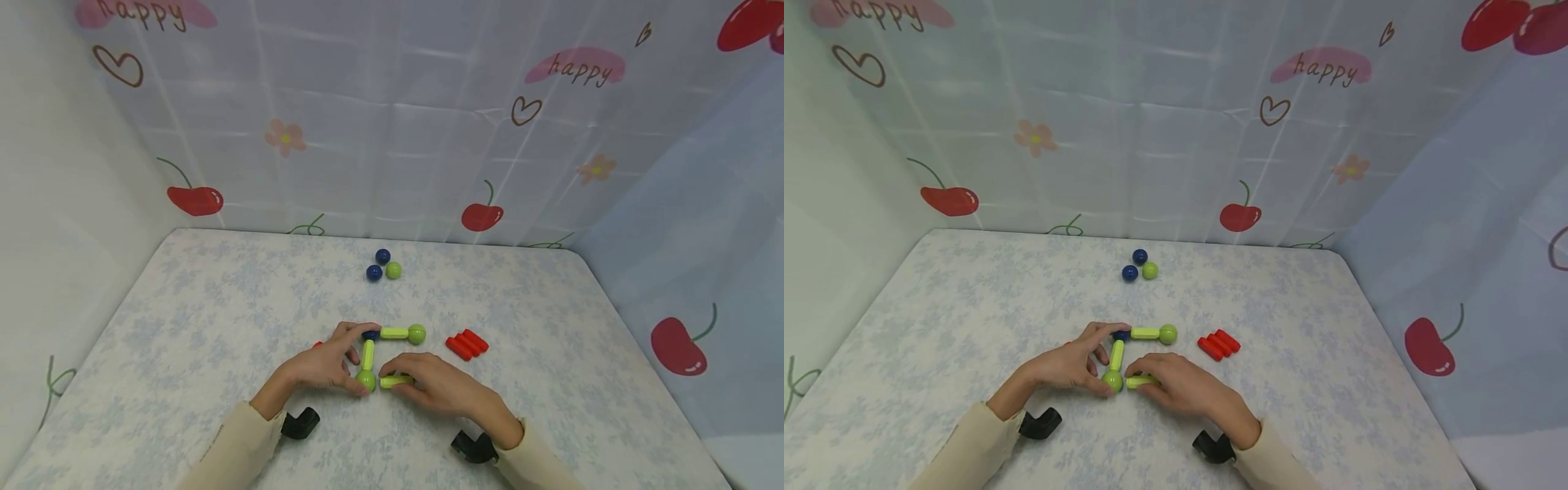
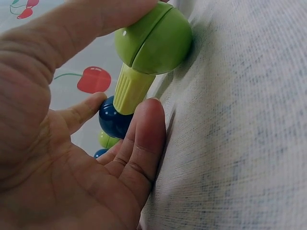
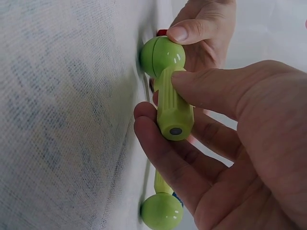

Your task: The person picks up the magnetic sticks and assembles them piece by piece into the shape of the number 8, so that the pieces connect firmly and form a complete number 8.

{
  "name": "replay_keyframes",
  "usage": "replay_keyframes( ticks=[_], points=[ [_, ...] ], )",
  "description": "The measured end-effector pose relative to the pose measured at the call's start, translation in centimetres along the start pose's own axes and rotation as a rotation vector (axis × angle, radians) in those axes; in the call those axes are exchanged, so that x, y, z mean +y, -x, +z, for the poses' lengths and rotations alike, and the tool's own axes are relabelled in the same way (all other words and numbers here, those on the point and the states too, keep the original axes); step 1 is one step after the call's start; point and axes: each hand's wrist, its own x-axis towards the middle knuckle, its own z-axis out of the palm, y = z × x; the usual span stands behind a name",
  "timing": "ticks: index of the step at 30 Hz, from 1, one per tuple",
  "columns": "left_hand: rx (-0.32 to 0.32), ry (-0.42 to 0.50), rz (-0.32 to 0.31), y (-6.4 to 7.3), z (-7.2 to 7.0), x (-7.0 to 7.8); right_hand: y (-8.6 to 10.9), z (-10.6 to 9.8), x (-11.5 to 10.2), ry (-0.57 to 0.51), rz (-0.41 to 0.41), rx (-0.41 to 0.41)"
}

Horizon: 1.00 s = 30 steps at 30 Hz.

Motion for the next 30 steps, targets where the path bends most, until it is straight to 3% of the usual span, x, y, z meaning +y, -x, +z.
replay_keyframes(
  ticks=[30],
  points=[
    [0.012, 0.012, -0.003, 0.08, 0.04, 0.04, -0.06, 0.10, 0.07, -0.002, 0.019, -0.024]
  ],
)
